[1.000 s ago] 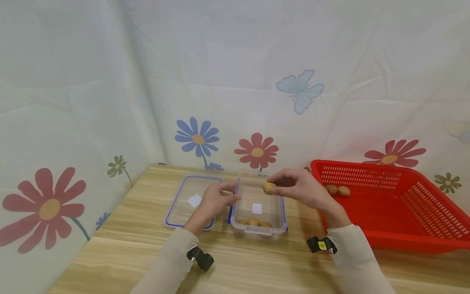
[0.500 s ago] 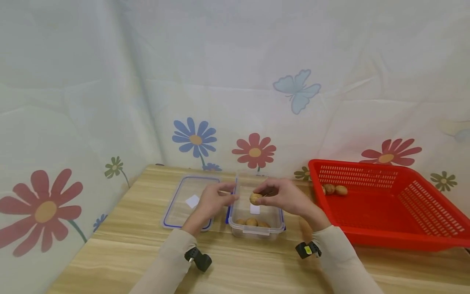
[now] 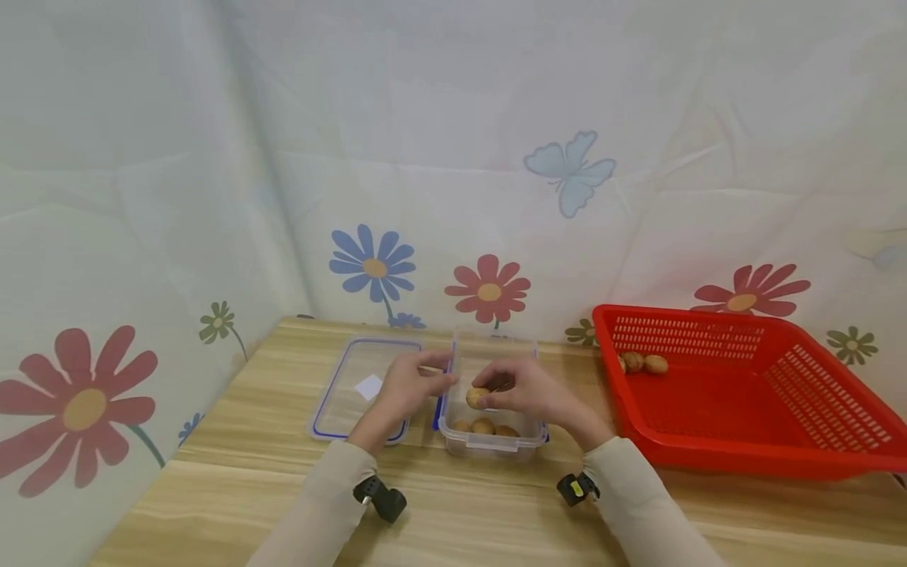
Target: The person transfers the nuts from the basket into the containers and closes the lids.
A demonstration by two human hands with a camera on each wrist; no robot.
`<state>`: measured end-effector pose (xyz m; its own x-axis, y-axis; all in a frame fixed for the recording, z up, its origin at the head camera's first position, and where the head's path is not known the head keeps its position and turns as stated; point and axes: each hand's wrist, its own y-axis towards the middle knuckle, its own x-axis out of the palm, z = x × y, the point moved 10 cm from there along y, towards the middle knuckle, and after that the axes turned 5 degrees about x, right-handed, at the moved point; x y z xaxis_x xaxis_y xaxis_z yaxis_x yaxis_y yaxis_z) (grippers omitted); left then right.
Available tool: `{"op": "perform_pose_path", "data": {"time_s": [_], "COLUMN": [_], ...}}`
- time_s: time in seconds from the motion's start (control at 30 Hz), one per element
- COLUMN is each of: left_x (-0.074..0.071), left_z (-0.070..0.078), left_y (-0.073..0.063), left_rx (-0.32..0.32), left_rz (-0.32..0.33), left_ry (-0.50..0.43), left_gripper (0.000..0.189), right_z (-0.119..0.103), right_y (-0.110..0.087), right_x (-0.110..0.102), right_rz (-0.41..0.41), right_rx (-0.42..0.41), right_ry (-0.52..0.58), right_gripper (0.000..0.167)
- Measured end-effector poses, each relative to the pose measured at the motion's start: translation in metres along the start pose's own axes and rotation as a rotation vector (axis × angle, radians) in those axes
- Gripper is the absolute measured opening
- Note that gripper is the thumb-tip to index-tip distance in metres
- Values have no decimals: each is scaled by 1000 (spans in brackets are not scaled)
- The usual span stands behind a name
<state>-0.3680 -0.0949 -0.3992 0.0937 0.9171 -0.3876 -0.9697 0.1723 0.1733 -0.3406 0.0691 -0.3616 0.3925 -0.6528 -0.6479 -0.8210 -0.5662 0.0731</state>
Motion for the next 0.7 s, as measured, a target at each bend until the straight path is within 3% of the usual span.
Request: {"op": "perform_pose_path", "data": {"time_s": [0.37,0.7], "left_x": [0,0], "left_z": [1,1], "left_y": [0,0], "left_rx": [-5,-11], "left_rz": [-1,0], "left_ry": [3,-10], "left_gripper": [41,40], "right_z": [6,4], "right_y": [6,12], "right_x": [18,25], "right_rz": [-4,21], "right_rx": [33,2], "right_ry": [-29,-88], "right_gripper": [17,14]}}
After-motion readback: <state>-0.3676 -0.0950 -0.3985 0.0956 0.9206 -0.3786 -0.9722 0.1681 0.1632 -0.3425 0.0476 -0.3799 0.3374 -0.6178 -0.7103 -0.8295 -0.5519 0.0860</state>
